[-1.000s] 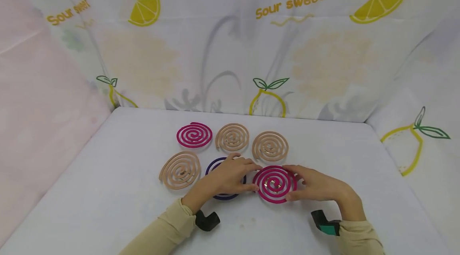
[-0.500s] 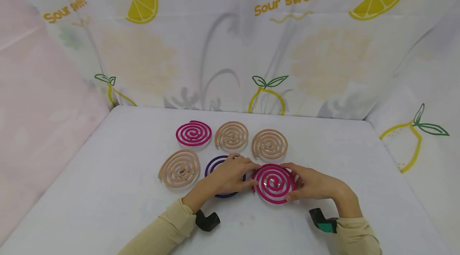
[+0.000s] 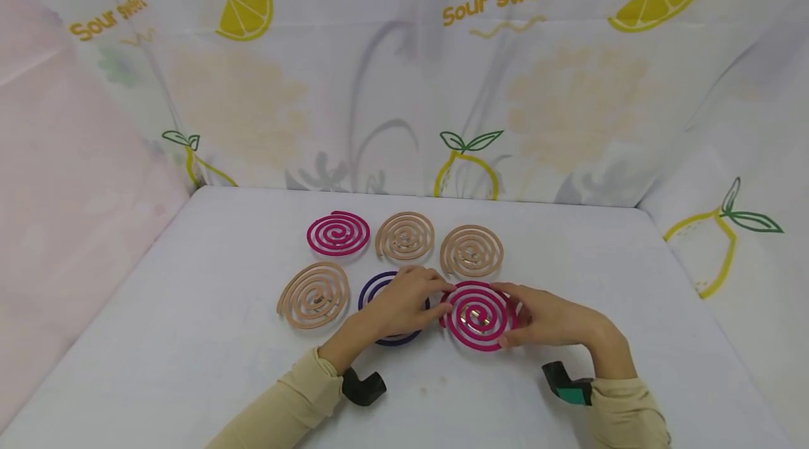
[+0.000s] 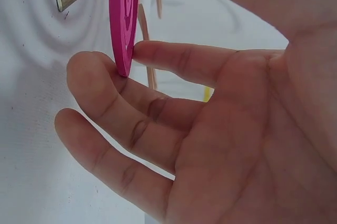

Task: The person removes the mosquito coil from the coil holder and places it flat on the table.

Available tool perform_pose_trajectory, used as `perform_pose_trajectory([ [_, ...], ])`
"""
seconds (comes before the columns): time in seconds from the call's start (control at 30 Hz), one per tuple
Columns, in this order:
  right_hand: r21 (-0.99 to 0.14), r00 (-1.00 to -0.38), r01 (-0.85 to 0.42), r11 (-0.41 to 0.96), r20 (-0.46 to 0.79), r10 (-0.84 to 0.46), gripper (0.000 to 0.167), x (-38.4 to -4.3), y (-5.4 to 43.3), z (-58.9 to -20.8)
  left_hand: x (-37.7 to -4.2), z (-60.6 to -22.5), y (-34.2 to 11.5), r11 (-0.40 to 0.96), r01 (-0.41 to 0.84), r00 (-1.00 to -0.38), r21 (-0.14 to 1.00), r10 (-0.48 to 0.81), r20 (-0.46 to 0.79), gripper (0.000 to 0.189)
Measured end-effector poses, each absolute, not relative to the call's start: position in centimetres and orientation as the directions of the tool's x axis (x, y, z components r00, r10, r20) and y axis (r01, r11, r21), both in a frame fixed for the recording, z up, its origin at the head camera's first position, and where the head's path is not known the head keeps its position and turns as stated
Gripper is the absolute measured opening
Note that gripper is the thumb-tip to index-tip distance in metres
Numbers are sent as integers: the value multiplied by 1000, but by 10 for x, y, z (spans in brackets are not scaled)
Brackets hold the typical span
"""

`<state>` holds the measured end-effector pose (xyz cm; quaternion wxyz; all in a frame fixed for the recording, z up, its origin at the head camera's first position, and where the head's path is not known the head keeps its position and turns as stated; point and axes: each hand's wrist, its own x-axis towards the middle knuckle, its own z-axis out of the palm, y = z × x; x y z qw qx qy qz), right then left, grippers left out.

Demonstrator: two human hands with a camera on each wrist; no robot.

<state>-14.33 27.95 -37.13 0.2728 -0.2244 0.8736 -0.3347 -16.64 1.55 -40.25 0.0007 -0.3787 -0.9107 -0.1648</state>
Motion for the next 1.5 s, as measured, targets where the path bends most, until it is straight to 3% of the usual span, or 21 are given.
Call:
perform_pose_trajectory([
  [0.6,-698,-763,-264,666,-271,-587,73,-144,281,-365,-167,-395,14,645,672,-729,365,664,168,30],
  [0.77,-679,-783,-288,676,-240,-574,65,-144,283,-363,-167,-395,14,607,647,-740,461,646,188,31],
  [1.07,-756,-821,-166,633,-250,-514,59,-141,284,-358,-168,-394,13,402,425,-804,811,579,135,36],
  [1.5,-828,-865,-165,536,-140,-482,47,-151,283,-357,-177,-395,21,172,136,-878,976,476,38,39],
])
